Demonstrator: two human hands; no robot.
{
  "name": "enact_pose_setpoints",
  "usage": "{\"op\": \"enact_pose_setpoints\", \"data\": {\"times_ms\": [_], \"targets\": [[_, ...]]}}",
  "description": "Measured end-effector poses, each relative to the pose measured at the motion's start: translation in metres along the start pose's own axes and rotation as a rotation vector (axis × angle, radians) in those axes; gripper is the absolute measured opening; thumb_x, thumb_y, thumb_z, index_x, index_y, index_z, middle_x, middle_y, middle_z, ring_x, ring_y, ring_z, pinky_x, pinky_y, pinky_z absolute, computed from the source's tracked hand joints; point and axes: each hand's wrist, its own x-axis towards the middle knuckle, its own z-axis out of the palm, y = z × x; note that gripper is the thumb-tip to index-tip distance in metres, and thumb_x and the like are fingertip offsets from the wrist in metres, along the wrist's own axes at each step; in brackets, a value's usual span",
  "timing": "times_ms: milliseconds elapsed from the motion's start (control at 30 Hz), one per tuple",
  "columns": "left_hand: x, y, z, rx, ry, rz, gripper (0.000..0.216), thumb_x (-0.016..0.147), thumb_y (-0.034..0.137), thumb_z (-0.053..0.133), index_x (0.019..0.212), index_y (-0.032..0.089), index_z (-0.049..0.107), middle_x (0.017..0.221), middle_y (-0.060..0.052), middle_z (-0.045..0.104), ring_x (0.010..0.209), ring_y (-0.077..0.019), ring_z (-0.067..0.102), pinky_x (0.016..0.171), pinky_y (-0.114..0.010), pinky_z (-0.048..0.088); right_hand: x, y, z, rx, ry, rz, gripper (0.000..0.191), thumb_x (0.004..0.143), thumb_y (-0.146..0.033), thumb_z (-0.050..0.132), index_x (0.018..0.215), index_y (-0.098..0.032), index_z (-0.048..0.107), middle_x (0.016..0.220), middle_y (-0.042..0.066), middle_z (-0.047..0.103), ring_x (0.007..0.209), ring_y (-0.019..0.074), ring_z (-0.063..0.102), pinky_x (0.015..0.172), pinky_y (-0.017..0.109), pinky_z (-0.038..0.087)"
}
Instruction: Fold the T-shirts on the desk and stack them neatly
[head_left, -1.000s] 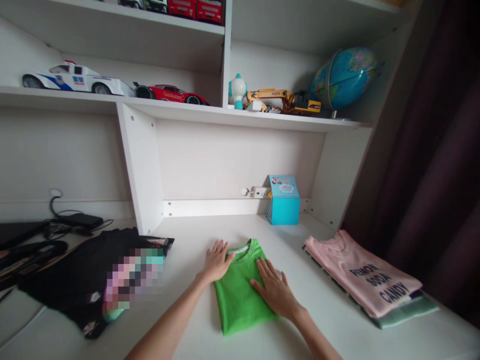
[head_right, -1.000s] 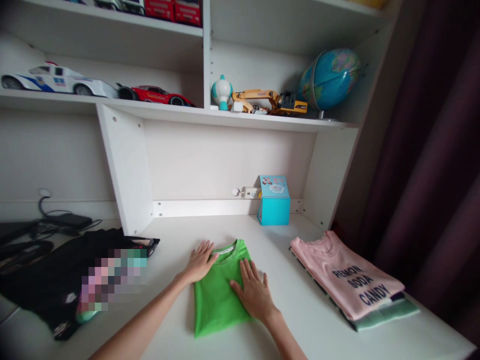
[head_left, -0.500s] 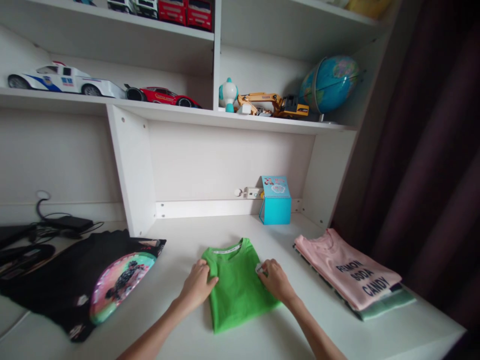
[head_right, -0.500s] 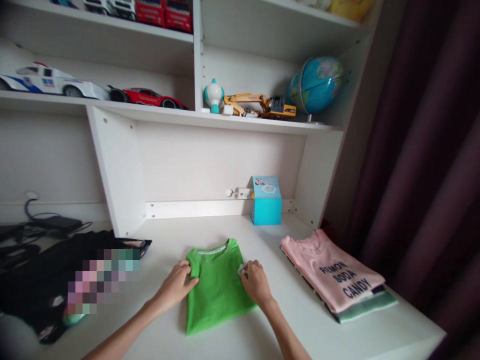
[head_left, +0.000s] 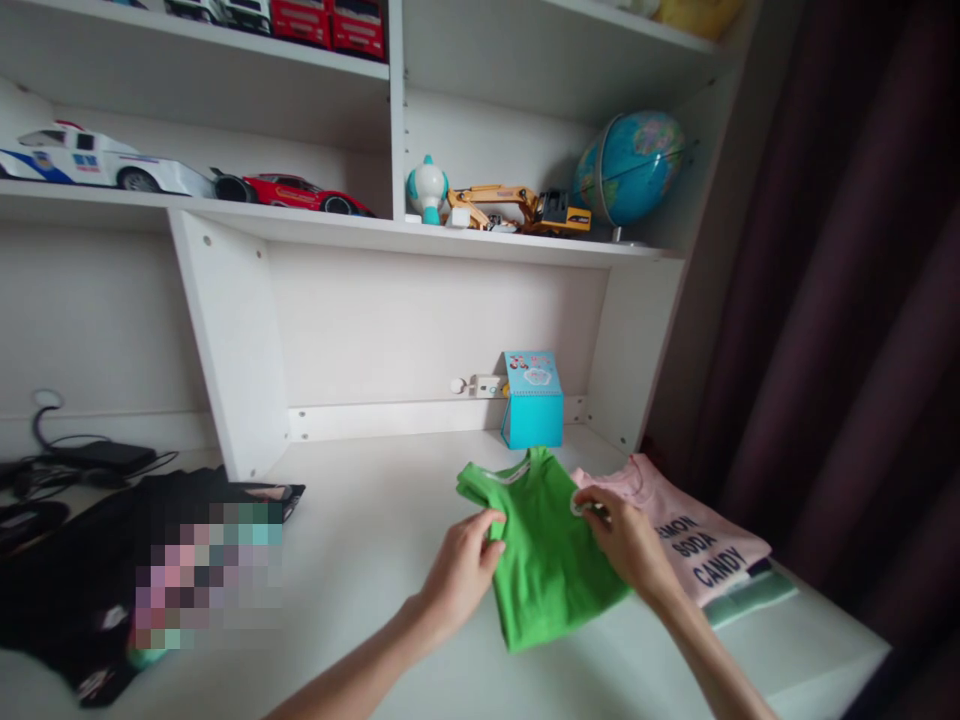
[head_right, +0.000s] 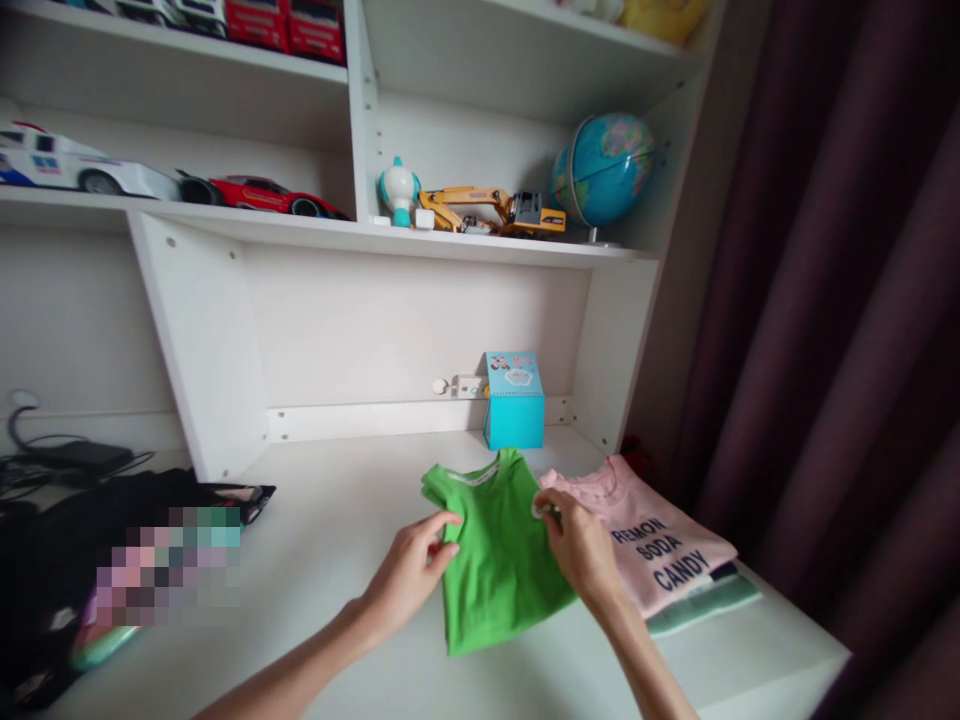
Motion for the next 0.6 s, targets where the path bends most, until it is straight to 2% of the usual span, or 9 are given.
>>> {"op": "enact_pose_setpoints", "data": {"times_ms": [67,167,300,433,533,600], "targets": [[0.02,0.023,0.02,-0.043,-0.001,0.068,0.032,0.079,0.017,0.047,0.108,0.017,0.059,0.076,-0.004,0.064,0.07,-0.0175,0.059,0.075,-0.029,0.047,0.008,0.026,-0.03,-0.099,0.072,0.073,0.023,0.078,-0.025,0.043,0.094,-0.027,0.059,0.097,0.001,0.067,0.081,0.021,0.064,0.073,0.028,0.043],[0.05,0.048,0.062,-0.17,-0.011,0.102,0.038,0.077,0.018,0.052,0.114,0.014,0.058,0.084,-0.008,0.067,0.081,-0.0207,0.061,0.082,-0.031,0.047,0.019,0.067,-0.067,-0.293,0.153,0.202,0.025,0.077,-0.025,0.045,0.096,-0.03,0.061,0.097,0.0,0.068,0.082,0.0223,0.064,0.068,0.028,0.043],[0.083,0.063,0.126,-0.262,-0.027,0.079,0.04,0.075,0.015,0.054,0.115,0.013,0.059,0.094,-0.011,0.067,0.096,-0.0247,0.059,0.09,-0.037,0.044,0.029,0.112,-0.095,-0.392,0.183,0.296,0.029,0.077,-0.025,0.044,0.097,-0.028,0.064,0.095,0.005,0.069,0.083,0.0264,0.063,0.061,0.029,0.042],[0.101,0.059,0.17,-0.301,-0.046,0.027,0.045,0.075,0.015,0.054,0.12,0.013,0.054,0.109,-0.014,0.062,0.108,-0.0263,0.053,0.096,-0.039,0.041,0.033,0.146,-0.099,-0.429,0.152,0.327,0.032,0.079,-0.027,0.042,0.102,-0.027,0.064,0.094,0.007,0.069,0.081,0.0264,0.064,0.06,0.03,0.043],[0.104,0.049,0.187,-0.31,-0.116,-0.041,0.05,0.074,0.016,0.056,0.123,0.011,0.05,0.12,-0.017,0.055,0.114,-0.0275,0.049,0.099,-0.038,0.038,0.034,0.166,-0.087,-0.434,0.092,0.316,0.037,0.08,-0.023,0.039,0.107,-0.024,0.063,0.099,0.008,0.068,0.087,0.0263,0.064,0.067,0.031,0.045],[0.102,0.042,0.191,-0.301,-0.168,-0.08,0.055,0.069,0.018,0.061,0.122,0.009,0.05,0.123,-0.02,0.051,0.116,-0.0303,0.047,0.099,-0.039,0.037,0.035,0.174,-0.074,-0.426,0.039,0.294,0.039,0.079,-0.02,0.04,0.11,-0.022,0.063,0.111,0.01,0.064,0.096,0.0262,0.061,0.077,0.033,0.045]]}}
